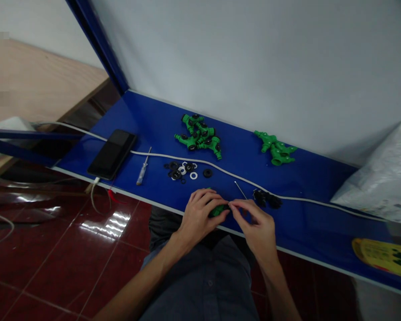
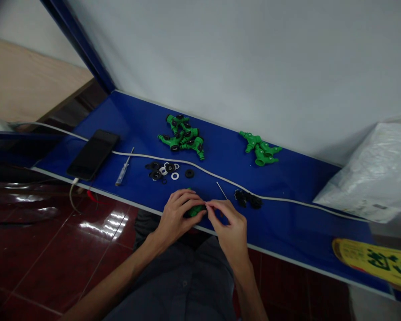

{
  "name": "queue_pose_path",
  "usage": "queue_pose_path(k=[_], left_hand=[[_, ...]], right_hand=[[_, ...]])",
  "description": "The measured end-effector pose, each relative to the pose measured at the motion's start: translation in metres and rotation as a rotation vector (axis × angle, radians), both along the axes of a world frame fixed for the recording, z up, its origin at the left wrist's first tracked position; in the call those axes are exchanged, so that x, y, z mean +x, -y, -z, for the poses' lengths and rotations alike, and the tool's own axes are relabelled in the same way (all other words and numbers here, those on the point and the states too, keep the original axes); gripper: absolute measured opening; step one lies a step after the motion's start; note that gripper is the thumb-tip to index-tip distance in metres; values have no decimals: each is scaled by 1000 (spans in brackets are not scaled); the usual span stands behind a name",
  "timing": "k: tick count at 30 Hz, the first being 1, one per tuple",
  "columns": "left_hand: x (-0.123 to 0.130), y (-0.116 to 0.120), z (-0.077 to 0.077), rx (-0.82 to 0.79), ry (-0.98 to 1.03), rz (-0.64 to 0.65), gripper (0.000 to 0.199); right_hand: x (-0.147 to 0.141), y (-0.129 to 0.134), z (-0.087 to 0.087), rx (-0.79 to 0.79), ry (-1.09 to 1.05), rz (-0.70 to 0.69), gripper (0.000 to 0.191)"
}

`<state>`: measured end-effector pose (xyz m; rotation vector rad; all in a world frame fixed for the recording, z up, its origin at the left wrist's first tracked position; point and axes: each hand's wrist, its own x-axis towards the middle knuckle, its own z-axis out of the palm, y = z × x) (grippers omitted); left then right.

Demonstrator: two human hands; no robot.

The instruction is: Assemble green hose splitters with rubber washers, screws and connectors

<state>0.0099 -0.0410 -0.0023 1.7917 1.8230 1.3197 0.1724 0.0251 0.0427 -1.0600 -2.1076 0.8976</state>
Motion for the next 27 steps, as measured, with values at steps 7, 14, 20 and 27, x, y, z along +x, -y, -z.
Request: queue_pose_path(k=[7, 14, 20, 27], left_hand=[[1, -1, -1, 14, -8, -9, 15], [2, 1, -2, -12, -19, 2, 15], [2, 1, -4, -4, -17, 10, 15], [1, 2, -3, -18, -10, 19, 16]], right_hand=[[-2, 4, 8, 168, -59, -23, 17], [8, 10, 14, 229, -82, -57, 28], [8, 14, 13, 254, -84, -4, 27], [0, 24, 12, 278, -81, 63, 28]])
